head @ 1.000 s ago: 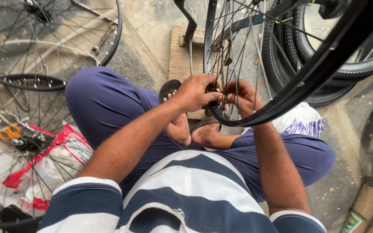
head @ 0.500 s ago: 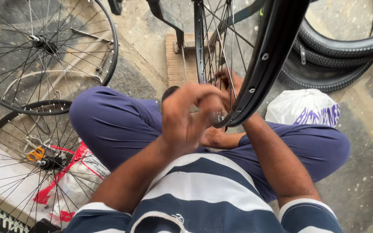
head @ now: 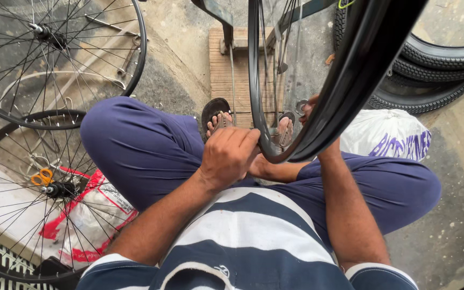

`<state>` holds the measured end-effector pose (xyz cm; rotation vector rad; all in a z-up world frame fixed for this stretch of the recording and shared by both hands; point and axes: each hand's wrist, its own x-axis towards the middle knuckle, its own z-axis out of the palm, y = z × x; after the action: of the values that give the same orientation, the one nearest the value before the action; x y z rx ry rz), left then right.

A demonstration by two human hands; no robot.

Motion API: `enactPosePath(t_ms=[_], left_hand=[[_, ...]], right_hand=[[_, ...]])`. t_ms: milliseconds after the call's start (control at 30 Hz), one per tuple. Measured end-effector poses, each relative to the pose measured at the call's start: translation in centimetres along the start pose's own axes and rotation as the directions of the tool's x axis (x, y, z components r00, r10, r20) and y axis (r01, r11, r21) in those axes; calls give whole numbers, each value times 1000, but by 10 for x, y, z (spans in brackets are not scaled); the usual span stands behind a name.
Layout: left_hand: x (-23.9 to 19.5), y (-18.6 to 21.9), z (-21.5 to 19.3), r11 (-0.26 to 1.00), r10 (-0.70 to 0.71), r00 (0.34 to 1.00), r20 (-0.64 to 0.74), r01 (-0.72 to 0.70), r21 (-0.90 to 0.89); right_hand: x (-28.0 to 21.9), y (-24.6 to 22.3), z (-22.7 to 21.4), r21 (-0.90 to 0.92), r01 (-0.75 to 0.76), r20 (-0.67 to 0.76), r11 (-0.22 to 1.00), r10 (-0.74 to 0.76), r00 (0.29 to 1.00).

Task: The person sits on the ground and uses a spoke wrench to tighten the nipples on a bicycle wheel. They rotate the wheel periodically to access different spokes and continue the tightening process.

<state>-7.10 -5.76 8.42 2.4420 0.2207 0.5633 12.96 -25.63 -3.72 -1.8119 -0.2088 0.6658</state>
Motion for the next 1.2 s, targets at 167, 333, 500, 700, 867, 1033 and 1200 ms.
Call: enactPosePath(t_ms=[167, 333, 500, 700, 867, 1033, 1200], left_hand=[[-1, 3, -1, 999, 45, 999, -29, -44, 24], [0, 6, -2, 998, 51, 998, -39, -49, 28], [0, 7, -4, 999, 47, 998, -40, -46, 25], [-1, 6, -2, 998, 58, 998, -37, -56, 33], [-1, 5, -2, 998, 58, 998, -37, -57, 24], [-2, 4, -1, 998, 63, 997, -46, -61, 33], [-2, 4, -1, 998, 58, 998, -38, -57, 34]], right_hand=[[26, 41, -10, -380, 514, 299, 769, -423, 855], [11, 11, 9, -23, 14, 255, 1000, -8, 967], [2, -20, 22, -188, -40, 225, 981, 83, 971], [6, -11, 24, -218, 6, 315, 976, 65, 947], [6, -2, 25, -195, -65, 300, 979, 122, 946], [9, -3, 26, -83, -50, 343, 995, 76, 936], [9, -4, 23, -126, 103, 402, 987, -44, 915]])
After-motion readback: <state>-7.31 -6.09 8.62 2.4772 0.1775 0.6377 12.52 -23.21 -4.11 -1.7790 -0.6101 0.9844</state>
